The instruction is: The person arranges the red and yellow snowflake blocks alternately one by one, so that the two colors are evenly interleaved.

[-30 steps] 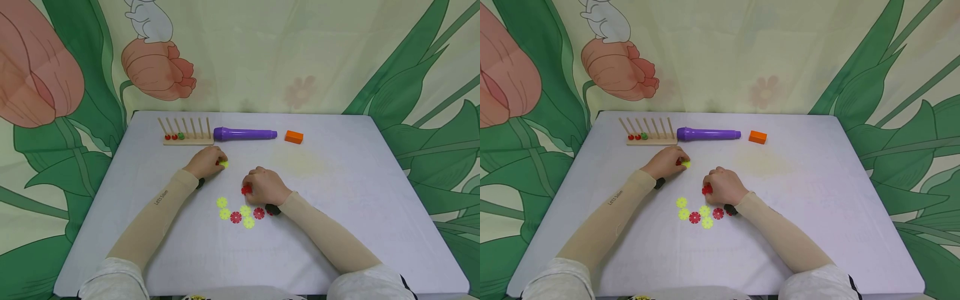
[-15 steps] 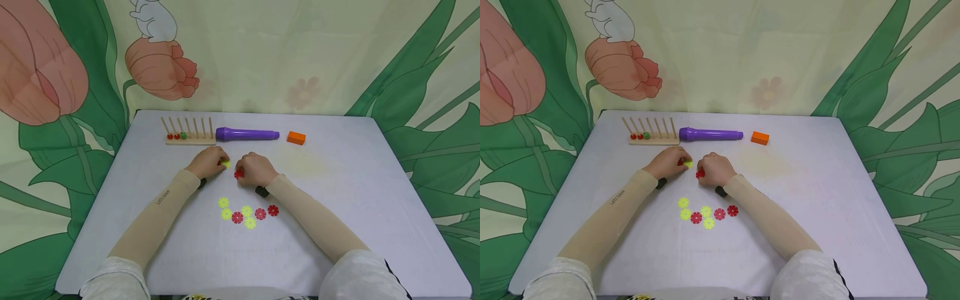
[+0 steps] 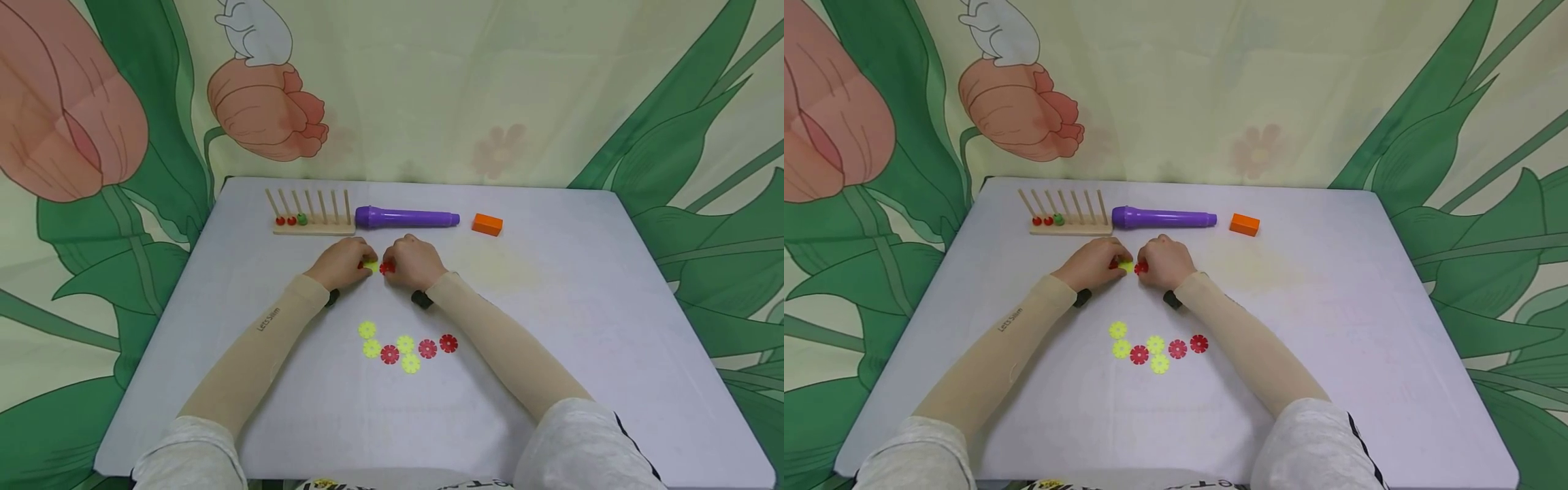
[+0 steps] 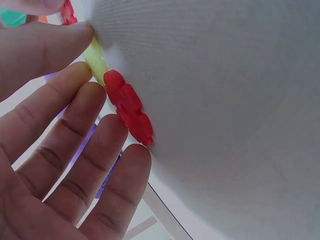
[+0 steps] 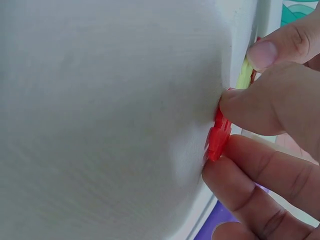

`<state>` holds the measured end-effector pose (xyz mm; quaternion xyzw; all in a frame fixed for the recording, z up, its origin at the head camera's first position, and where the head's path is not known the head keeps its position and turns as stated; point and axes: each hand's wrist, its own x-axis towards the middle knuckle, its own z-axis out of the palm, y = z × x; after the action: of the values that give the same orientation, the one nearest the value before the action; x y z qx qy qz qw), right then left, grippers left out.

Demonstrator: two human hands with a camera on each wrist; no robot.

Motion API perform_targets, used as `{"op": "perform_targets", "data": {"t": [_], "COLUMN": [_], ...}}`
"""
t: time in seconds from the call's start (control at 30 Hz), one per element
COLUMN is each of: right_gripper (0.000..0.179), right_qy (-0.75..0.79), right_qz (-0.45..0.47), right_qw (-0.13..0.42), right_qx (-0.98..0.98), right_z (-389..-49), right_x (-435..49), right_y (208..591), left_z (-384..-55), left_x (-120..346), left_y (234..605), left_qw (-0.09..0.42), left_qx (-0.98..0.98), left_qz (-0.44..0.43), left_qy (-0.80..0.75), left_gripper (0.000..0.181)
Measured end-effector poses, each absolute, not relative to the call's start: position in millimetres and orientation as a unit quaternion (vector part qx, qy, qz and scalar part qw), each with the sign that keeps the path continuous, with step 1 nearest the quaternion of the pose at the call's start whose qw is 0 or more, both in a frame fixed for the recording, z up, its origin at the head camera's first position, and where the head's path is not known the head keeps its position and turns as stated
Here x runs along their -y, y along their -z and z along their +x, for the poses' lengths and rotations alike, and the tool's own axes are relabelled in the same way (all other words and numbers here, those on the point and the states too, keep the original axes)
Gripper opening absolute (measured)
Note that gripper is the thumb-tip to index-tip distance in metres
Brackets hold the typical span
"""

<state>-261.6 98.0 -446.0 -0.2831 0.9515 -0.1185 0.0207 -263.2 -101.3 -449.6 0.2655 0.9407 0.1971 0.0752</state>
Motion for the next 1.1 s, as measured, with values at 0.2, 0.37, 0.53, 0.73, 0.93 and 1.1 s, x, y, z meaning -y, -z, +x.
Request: {"op": "perform_targets", "data": {"t": [0.2, 0.37, 0.53, 0.73, 0.93, 1.1], "right_gripper": [0.023, 0.023, 0.025, 0.024, 0.020, 0.017], "right_qy": [0.115, 0.115, 0.126, 0.171, 0.227, 0.186], "right_qz": [-0.276, -0.272, -0.269, -0.251, -0.266, -0.318], "right_qw": [0.017, 0.016, 0.023, 0.029, 0.064, 0.071], "right_qx": [-0.954, -0.955, -0.955, -0.952, -0.935, -0.927], "right_z": [-261, -260, -258, -242, -213, -183], "right_x": [-99, -100, -102, -103, -99, -88], "right_y": [448, 452, 455, 449, 438, 438], "left_z": [-263, -261, -260, -265, -271, -273], "left_x": [99, 98, 96, 90, 85, 81], "left_y": [453, 454, 455, 456, 449, 448], "left_qw": [0.076, 0.074, 0.074, 0.078, 0.084, 0.095], "left_qx": [-0.939, -0.939, -0.940, -0.937, -0.931, -0.929], "left_qz": [0.268, 0.269, 0.269, 0.281, 0.294, 0.299], "left_qy": [-0.199, -0.203, -0.198, -0.194, -0.198, -0.196], "left_gripper": [0.027, 0.027, 0.029, 0.030, 0.030, 0.030]}}
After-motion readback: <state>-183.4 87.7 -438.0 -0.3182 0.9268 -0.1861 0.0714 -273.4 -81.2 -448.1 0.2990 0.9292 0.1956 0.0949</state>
